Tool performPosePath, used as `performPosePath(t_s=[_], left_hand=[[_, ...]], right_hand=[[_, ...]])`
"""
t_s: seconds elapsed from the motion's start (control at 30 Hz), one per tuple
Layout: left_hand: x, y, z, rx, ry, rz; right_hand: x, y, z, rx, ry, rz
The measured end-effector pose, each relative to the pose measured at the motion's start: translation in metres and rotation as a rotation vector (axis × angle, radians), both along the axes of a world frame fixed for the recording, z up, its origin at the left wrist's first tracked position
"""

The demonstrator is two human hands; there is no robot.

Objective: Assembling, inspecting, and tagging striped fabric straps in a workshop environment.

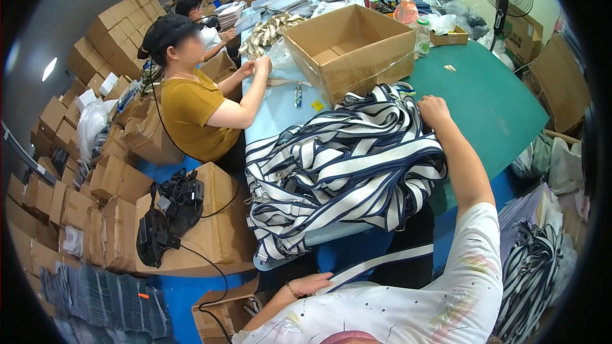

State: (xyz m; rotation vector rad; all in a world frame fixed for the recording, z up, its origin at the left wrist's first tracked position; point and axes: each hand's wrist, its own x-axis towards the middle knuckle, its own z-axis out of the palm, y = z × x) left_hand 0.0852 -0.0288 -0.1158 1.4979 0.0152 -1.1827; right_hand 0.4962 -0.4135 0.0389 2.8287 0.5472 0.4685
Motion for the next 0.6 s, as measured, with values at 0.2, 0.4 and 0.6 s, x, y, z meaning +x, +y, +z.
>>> performPosePath(t_s=[0.2,0.4,0.6], left_hand=[[0.009,-0.014,0.047,-0.066,0.021,0.073],[0.010,-0.021,0.045,-0.202,0.137,0.116],[0.009,-0.028,0.051,-0.190,0.094,0.135]], right_hand=[[-0.009,-0.007,0.013,0.091,0.021,-0.050],[-0.027,-0.028,0.016,0.200,-0.091,-0.013],[-0.072,-0.044,0.015,0.668,-0.203,-0.192]])
